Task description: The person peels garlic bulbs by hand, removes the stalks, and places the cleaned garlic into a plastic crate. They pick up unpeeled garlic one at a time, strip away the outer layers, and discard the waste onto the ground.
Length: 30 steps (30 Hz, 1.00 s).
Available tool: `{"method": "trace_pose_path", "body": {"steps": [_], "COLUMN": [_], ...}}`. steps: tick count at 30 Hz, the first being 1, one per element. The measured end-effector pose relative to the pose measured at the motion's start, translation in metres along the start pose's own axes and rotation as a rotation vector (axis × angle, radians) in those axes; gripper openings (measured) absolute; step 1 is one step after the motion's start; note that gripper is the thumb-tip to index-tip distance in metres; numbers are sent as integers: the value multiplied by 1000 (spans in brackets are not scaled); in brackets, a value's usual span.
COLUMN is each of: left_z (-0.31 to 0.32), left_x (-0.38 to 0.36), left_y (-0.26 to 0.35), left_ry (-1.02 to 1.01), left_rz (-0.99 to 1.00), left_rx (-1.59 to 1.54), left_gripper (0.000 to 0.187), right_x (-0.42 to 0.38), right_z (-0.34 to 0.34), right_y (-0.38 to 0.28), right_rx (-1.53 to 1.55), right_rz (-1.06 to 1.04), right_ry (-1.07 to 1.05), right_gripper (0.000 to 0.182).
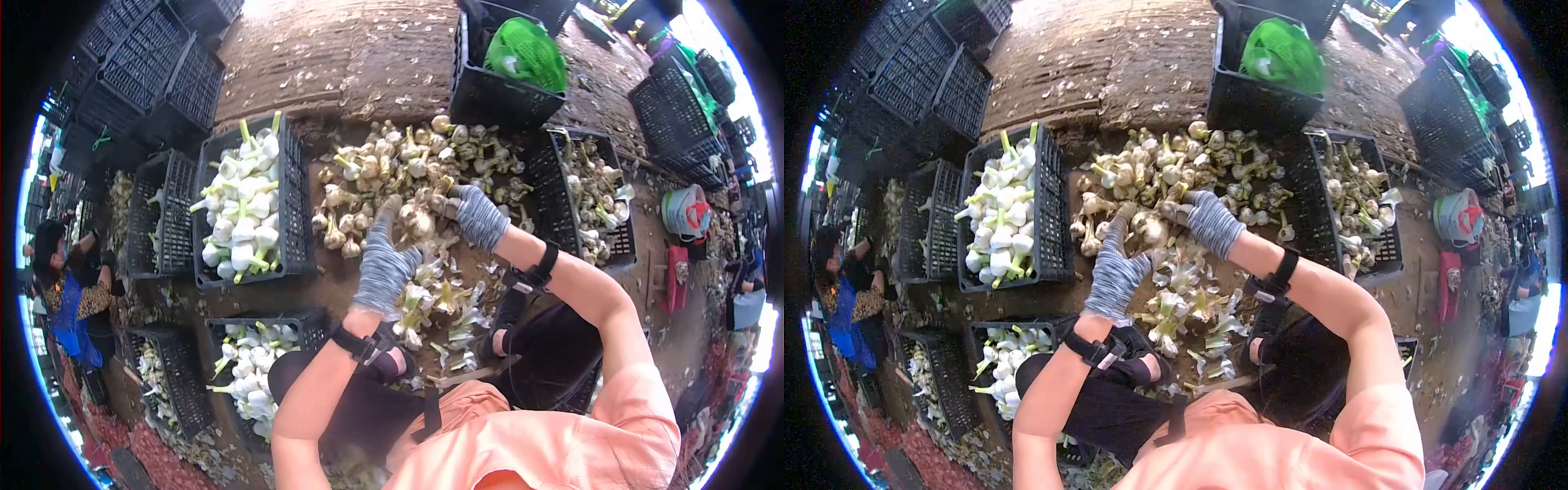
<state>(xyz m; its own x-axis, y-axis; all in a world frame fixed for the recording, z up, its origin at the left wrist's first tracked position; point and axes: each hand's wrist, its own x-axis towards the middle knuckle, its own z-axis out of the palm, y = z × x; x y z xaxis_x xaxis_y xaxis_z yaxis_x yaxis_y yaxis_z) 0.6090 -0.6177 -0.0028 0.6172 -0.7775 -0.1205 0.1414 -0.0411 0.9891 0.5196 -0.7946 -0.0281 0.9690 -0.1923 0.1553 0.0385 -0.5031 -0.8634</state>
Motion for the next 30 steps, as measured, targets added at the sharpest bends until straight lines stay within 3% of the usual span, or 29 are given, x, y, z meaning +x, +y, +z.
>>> {"method": "trace_pose_path", "body": {"steps": [2,8,13,15,19,21,24,26,30], "left_z": [11,26,31,30,35,41,28,31,29], "left_x": [-7,-24,-28,-30,-27,-23,-7,-6,-12], "left_y": [20,46,44,45,53,59,43,37,57], "left_ry": [-10,-208,-267,-308,-261,-22,-40,24,-107], "left_rz": [81,-15,-27,-127,-265,-496,-657,-657,-516], "left_rx": [48,-408,-501,-651,-816,-907,-670,-692,-895], "left_gripper": [72,63,59,51,47,52,50,48,40], "right_x": [0,-26,-41,-44,-52,-56,-62,-64,-69], "right_z": [-10,-37,-44,-47,-44,-41,-34,-32,-34], "right_y": [-54,-102,-99,-108,-113,-104,-94,-89,-89], "right_rx": [493,523,439,424,430,343,182,117,-122], "right_rz": [646,475,412,417,448,377,276,198,31], "right_ry": [109,172,170,164,125,98,83,135,168], "right_gripper": [24,24,28,28,26,26,26,26,26]}}
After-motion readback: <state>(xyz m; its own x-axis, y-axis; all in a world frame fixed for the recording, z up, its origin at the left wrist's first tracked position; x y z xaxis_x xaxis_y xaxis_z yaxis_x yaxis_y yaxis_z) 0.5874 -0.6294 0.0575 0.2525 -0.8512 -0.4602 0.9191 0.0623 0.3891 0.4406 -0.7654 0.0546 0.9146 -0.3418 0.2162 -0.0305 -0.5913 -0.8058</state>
